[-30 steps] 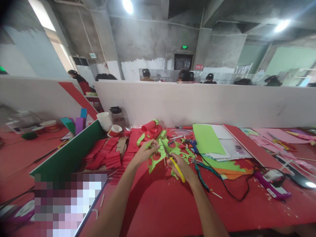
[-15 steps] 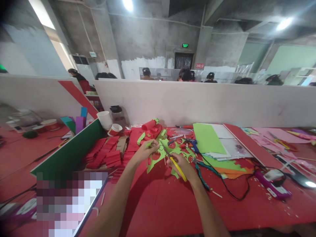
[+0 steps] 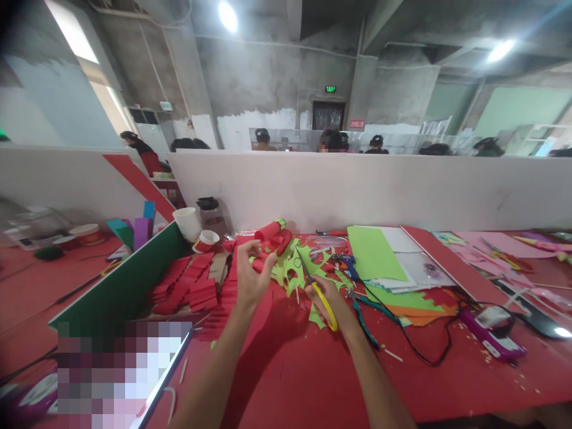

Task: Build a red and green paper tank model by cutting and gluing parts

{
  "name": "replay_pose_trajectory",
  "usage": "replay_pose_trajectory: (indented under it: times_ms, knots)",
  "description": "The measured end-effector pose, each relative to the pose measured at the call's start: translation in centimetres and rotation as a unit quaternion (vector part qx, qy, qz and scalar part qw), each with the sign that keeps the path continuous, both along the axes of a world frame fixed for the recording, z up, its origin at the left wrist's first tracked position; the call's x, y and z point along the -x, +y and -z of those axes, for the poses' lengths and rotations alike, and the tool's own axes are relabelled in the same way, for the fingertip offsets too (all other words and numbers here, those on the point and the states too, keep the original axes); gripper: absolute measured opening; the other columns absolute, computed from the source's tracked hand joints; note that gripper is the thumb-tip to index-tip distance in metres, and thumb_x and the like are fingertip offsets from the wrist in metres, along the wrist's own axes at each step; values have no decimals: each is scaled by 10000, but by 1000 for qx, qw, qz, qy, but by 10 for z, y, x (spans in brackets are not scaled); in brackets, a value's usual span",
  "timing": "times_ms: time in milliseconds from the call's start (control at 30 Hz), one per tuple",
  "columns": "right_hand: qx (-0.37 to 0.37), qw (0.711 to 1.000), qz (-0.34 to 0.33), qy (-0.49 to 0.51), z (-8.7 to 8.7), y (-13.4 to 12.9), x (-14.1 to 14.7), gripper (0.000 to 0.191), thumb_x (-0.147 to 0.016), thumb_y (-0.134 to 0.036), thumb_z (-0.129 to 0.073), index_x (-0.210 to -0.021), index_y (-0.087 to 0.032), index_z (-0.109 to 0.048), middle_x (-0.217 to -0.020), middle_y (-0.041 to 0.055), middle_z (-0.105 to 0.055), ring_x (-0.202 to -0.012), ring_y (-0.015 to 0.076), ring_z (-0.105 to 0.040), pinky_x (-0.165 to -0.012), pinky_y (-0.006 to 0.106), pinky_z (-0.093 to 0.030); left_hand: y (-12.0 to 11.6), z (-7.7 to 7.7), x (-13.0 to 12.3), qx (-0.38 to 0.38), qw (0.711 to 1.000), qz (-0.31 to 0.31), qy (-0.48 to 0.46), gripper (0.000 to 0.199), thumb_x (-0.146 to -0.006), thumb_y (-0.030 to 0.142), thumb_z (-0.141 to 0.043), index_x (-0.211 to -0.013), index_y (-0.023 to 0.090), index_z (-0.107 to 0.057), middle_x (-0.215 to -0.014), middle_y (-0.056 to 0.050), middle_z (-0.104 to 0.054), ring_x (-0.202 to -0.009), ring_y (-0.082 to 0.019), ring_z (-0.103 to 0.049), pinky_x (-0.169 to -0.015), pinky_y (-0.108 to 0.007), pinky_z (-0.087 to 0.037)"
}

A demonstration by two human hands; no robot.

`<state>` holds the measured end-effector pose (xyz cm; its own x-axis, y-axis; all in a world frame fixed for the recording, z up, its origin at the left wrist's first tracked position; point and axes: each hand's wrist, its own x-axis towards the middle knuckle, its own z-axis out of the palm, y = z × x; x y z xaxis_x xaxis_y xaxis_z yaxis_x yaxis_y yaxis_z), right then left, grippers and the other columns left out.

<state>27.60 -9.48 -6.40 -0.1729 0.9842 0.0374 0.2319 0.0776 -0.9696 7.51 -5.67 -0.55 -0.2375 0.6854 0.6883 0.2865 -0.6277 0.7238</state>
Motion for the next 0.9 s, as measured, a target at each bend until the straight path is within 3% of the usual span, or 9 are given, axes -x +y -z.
replay_pose_trajectory:
  times_ms: [33,100,200,267,500,667,767,900]
  knots:
    - [1,1000,7,18,-2,-1,1,512,-810,-712,-509,-940,-218,-467,-544,-85,-391,-340,66,-328,-294,185,-302,-5,-1,-1,-9,1000,2,16,292,-802,377,-670,-1011,207,-557,-979,-66,-577,-893,-196,-544,-853,-318,-432]
    - [-3,999,17,47,-7,-2,4,518,-801,-719,-519,-911,-215,-466,-532,-88,-376,-332,62,-324,-289,180,-295,-11,-1,-7,25,992,93,78,203,-846,393,-610,-869,194,-580,-784,-28,-568,-716,-162,-514,-709,-282,-421]
    - [-24,998,15,57,-10,-3,6,538,-778,-728,-544,-913,-211,-481,-511,-94,-366,-325,63,-337,-291,177,-291,-13,4,-20,119,948,250,155,342,-895,463,-521,-732,172,-595,-605,12,-498,-568,-124,-424,-556,-252,-321]
    - [-33,997,24,66,-8,-2,5,554,-758,-730,-568,-930,-209,-487,-499,-100,-371,-320,62,-332,-295,176,-298,-9,9,-27,166,930,293,149,449,-904,527,-474,-688,153,-597,-573,19,-465,-551,-114,-395,-529,-247,-282]
    - [-59,994,46,81,1,3,3,534,-771,-697,-583,-961,-204,-505,-532,-93,-407,-319,53,-337,-295,169,-315,6,19,-31,254,915,311,-32,503,-813,633,-557,-797,136,-634,-552,43,-444,-462,-69,-319,-462,-225,-231]
    - [-66,994,59,59,5,5,7,525,-784,-683,-574,-995,-203,-539,-530,-85,-403,-314,60,-344,-291,175,-318,5,19,-38,311,871,346,-156,452,-713,579,-707,-796,146,-611,-493,78,-369,-418,-48,-311,-426,-199,-198]
    - [-75,994,56,55,9,7,7,510,-801,-674,-562,-1005,-207,-551,-533,-76,-410,-312,68,-357,-282,181,-313,2,18,-44,306,861,328,-241,456,-641,496,-797,-861,165,-574,-556,86,-421,-420,-31,-340,-419,-178,-217]
    - [-67,994,68,49,13,9,8,531,-803,-672,-564,-1054,-204,-569,-537,-68,-425,-308,78,-369,-273,196,-318,2,18,-46,264,877,301,-265,434,-649,472,-796,-802,179,-515,-558,96,-415,-395,-19,-325,-401,-167,-237]
